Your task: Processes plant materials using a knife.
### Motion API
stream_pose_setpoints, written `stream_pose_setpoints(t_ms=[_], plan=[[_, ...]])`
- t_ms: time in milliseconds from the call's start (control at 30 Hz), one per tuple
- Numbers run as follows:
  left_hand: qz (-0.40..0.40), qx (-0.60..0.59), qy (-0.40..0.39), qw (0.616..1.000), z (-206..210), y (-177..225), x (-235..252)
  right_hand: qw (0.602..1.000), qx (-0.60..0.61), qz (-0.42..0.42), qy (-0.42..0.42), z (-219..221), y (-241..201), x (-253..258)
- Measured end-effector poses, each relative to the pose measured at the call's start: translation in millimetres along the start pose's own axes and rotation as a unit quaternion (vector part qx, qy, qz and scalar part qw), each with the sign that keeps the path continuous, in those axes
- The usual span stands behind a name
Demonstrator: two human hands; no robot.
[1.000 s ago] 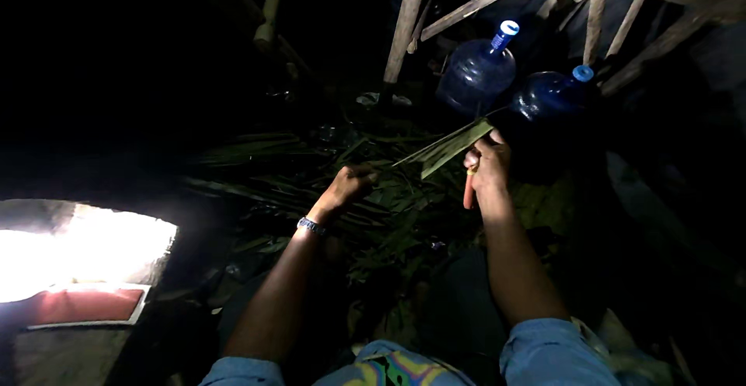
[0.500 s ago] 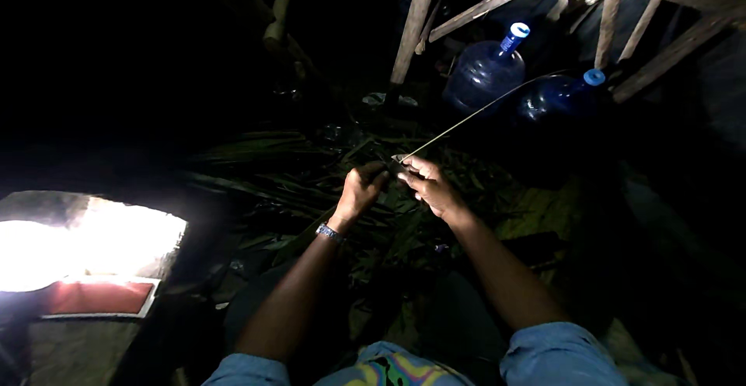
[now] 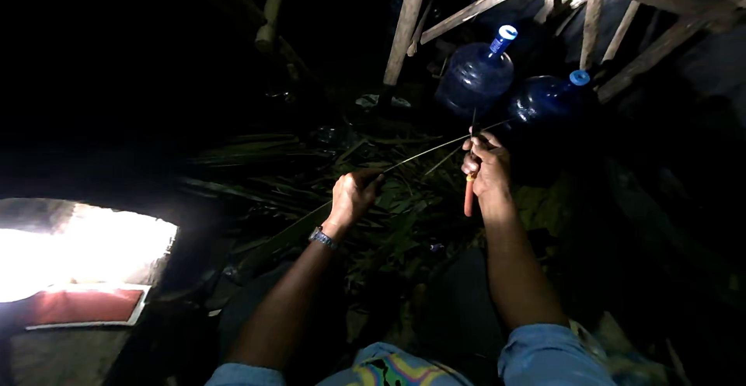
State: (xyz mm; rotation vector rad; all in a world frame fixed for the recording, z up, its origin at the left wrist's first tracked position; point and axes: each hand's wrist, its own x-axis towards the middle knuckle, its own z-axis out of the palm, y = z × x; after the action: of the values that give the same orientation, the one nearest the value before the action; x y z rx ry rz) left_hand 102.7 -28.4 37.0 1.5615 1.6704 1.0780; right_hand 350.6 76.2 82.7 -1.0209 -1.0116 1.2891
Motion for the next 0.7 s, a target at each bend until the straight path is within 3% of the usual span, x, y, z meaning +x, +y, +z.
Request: stream_pose_setpoints(t_ms=[100, 233, 300, 467, 600, 700], plan=[[-0.024, -0.084, -0.019, 0.996, -0.5, -1.7, 2.1, 0.992, -0.066, -0.003, -0.105, -7.4, 3.9, -8.6], [-0.081, -0.252, -0.073, 0.962, -5.9, 3.1, 3.1, 0.932, -0.165, -0.018, -0.322, 20.9, 21.0, -29.0], [-0.107, -0.280, -0.110, 0.948, -14.9, 8.0, 2.8, 0.909, -0.187, -0.027, -0.370, 36.3, 29.9, -36.7], [-0.192, -0.302, -0.160, 0.920, -30.7, 20.6, 3.7, 0.917, -0.166, -0.035, -0.362, 52.4, 40.8, -45.4], [-0.183, -0.325, -0.194, 0.907, -28.6, 11.1, 7.7, 0.935, -0.150, -0.093, -0.307, 48.1, 37.0, -40.9], [-0.177, -0.301, -0.197, 0.916, -31.8, 15.5, 5.6, 0.956, -0.128, -0.089, -0.250, 36.1, 22.6, -34.6]])
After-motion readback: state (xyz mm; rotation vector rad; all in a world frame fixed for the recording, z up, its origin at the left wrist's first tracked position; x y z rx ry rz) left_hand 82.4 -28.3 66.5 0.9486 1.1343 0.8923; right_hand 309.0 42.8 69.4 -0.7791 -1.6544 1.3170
